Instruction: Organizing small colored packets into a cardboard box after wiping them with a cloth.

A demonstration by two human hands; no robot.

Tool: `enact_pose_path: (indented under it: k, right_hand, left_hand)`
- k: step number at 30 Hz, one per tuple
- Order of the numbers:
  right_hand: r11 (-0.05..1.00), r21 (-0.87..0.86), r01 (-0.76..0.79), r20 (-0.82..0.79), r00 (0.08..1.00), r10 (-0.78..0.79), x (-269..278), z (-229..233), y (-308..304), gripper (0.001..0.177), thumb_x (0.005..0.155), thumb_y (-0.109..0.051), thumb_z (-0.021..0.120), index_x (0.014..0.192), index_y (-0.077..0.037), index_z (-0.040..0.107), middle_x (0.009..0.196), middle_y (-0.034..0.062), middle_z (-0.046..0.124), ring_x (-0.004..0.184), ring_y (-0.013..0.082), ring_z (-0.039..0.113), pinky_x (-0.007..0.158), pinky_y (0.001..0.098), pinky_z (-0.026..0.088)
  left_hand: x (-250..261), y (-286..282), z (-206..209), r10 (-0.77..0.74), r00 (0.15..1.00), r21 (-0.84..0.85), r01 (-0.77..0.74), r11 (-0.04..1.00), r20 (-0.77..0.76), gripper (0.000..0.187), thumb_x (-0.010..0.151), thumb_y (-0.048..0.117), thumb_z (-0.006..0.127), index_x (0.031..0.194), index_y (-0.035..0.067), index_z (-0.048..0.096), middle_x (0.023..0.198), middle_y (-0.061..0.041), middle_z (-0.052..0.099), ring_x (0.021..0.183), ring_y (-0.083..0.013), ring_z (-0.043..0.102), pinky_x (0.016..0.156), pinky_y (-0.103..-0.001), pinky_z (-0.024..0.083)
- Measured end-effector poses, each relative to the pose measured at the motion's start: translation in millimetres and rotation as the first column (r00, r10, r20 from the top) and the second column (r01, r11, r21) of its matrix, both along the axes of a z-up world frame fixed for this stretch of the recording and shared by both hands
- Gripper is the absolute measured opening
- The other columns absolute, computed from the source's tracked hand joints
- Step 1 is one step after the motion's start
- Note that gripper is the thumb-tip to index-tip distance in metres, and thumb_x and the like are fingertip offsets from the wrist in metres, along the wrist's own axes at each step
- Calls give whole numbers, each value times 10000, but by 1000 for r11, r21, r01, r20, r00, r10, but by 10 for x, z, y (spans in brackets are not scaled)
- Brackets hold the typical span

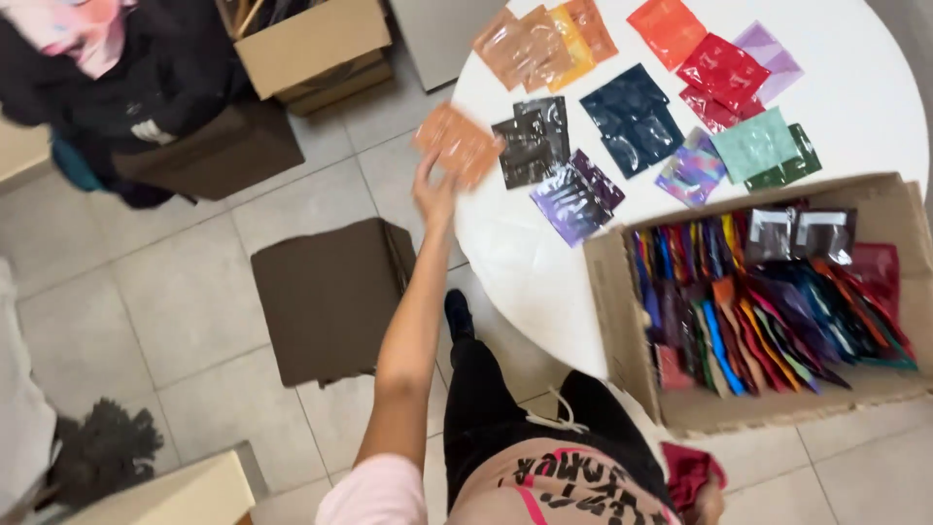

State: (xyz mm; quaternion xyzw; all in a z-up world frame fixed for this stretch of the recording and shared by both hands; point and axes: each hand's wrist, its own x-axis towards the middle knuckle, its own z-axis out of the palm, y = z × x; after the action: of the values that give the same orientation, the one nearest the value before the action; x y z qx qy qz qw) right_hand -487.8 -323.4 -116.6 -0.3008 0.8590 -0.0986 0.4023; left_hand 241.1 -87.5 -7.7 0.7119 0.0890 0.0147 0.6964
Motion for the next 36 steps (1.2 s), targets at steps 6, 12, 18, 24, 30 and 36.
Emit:
enact_pose_path:
  k: [6, 12, 18, 24, 30, 36]
  right_hand:
    - [938, -20, 347, 149, 928, -341, 540, 190, 1292, 499, 948, -489, 735, 1193, -63, 644, 1052, 58, 726, 838, 230, 715, 675, 399, 620]
    - [880, -156, 449, 343, 860, -378, 666, 324, 1796, 264, 1009, -446, 650, 1133, -217, 693, 1007, -26, 749, 818, 109, 720, 650, 268, 611]
    - [614, -149, 775, 416, 613, -672, 698, 522, 2031, 514, 882, -487, 711, 1278, -160, 687, 1264, -16, 744, 1101, 214, 719, 882, 368, 616]
    - [384, -215, 898, 582, 434, -688, 1040, 740, 1445, 318, 937, -344, 665, 1164, -123, 695, 1168, 29, 762, 1034, 213, 739, 847, 355, 652]
    - [371, -245, 896, 750, 417, -513, 1233, 1516, 1035, 516, 903, -392, 667, 1334, -108, 656, 1322, 70, 721, 1197, 227, 702, 1034, 348, 615]
    - [327, -241, 914, 841, 364, -400, 1272, 2083, 1342, 536, 884, -376, 709, 1363, -138, 663, 1364, 49, 724, 1266, 208, 686, 1139, 338, 563]
  left_hand:
    - [1254, -1136, -239, -89, 987, 64, 99, 993, -137, 455, 818, -22, 761, 1228, 170, 726, 1324, 5, 718, 1265, -169, 647, 1106, -269, 450]
    - [1376, -1211, -1045, -182, 962, 478, 260, 839, -203, 382, 858, 186, 799, 1224, 256, 711, 1424, -44, 521, 1177, -249, 697, 1083, -423, 530]
    - [222, -1491, 1246, -509, 769, 241, 448, 861, 387, 172, 1059, 140, 552, 1204, 58, 597, 1255, -121, 582, 1131, -242, 620, 927, -333, 511]
    - [-1459, -2633, 2270, -939, -281, 654, 752, -87, 198, 208, 1066, 191, 488, 1133, 127, 674, 1127, -4, 724, 1042, -237, 688, 765, -375, 555]
    - [-2106, -4108, 1034, -998, -39, 648, 758, -68, -58, 546, 940, 223, 720, 1346, -27, 455, 1218, -268, 659, 1081, -479, 674, 842, -578, 564]
    - [-2181, -4517, 309, -999, 34, 861, 508, 11, -7, 377, 807, -48, 684, 1149, 62, 568, 1123, -187, 573, 993, -433, 660, 729, -570, 596]
